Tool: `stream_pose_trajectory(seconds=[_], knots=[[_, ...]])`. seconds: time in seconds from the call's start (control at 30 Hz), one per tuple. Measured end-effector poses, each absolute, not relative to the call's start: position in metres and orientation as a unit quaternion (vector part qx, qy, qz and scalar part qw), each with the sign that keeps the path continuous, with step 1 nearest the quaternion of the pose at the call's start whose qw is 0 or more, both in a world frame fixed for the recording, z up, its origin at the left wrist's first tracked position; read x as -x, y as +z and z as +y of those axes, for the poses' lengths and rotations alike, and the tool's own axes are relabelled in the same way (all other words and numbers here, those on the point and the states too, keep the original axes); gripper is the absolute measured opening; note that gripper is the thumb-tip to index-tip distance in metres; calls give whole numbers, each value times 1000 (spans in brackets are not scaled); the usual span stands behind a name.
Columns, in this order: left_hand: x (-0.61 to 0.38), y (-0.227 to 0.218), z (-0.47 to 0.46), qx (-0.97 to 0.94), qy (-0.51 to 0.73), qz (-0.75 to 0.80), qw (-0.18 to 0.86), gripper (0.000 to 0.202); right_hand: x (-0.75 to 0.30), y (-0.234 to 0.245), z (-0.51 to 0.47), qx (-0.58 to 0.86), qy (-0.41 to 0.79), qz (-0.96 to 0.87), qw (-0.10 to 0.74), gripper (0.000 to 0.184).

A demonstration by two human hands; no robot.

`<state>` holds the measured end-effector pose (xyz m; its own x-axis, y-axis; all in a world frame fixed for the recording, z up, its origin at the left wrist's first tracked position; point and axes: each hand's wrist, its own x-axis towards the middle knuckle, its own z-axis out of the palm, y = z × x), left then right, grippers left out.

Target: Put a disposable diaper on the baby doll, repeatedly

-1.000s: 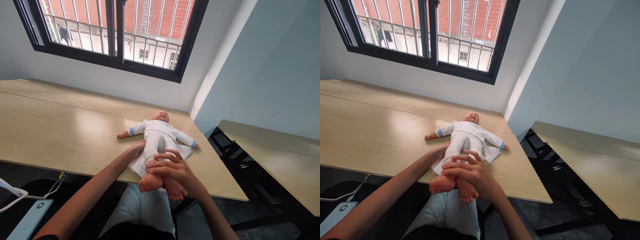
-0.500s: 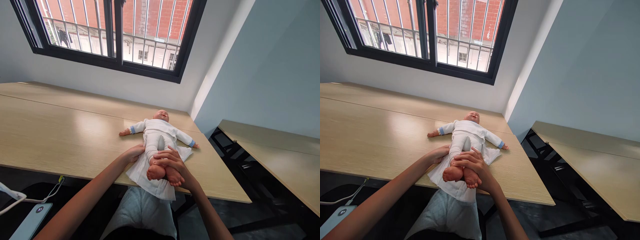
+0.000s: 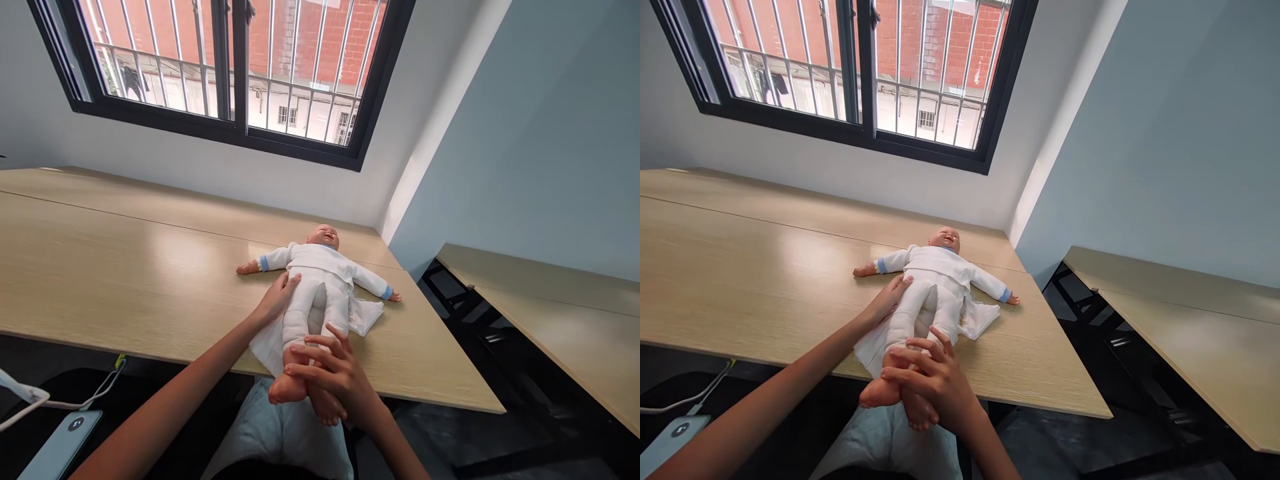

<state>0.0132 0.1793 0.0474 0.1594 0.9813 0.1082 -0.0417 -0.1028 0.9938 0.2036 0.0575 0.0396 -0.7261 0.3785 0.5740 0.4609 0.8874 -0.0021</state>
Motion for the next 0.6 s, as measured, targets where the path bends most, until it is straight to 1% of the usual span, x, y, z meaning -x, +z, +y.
stream_pose_trajectory(seconds=[0.07, 0.17, 0.23, 0.3, 0.37, 0.43, 0.5, 0.57, 0.6], knots=[[-16, 46, 180, -546, 506, 429, 512, 52, -200, 33, 57, 226, -100, -920, 304, 34], [-18, 44, 180, -521, 518, 427, 528, 54, -195, 29, 56, 219, -135, -912, 319, 32], [-19, 42, 180, -504, 520, 415, 551, 61, -193, 27, 54, 225, -145, -908, 322, 33], [-18, 41, 179, -500, 518, 400, 567, 72, -192, 25, 50, 239, -149, -905, 320, 36], [-17, 41, 179, -511, 516, 389, 566, 84, -192, 21, 44, 259, -142, -905, 307, 42], [-16, 42, 178, -529, 513, 386, 556, 92, -195, 18, 37, 290, -120, -904, 291, 56], [-15, 44, 176, -541, 507, 388, 547, 95, -203, 18, 29, 338, -75, -894, 284, 81], [-14, 47, 173, -548, 502, 392, 542, 95, -218, 23, 22, 383, -3, -881, 277, 108], [-14, 47, 173, -549, 501, 395, 540, 95, -227, 26, 20, 401, 39, -874, 272, 116]])
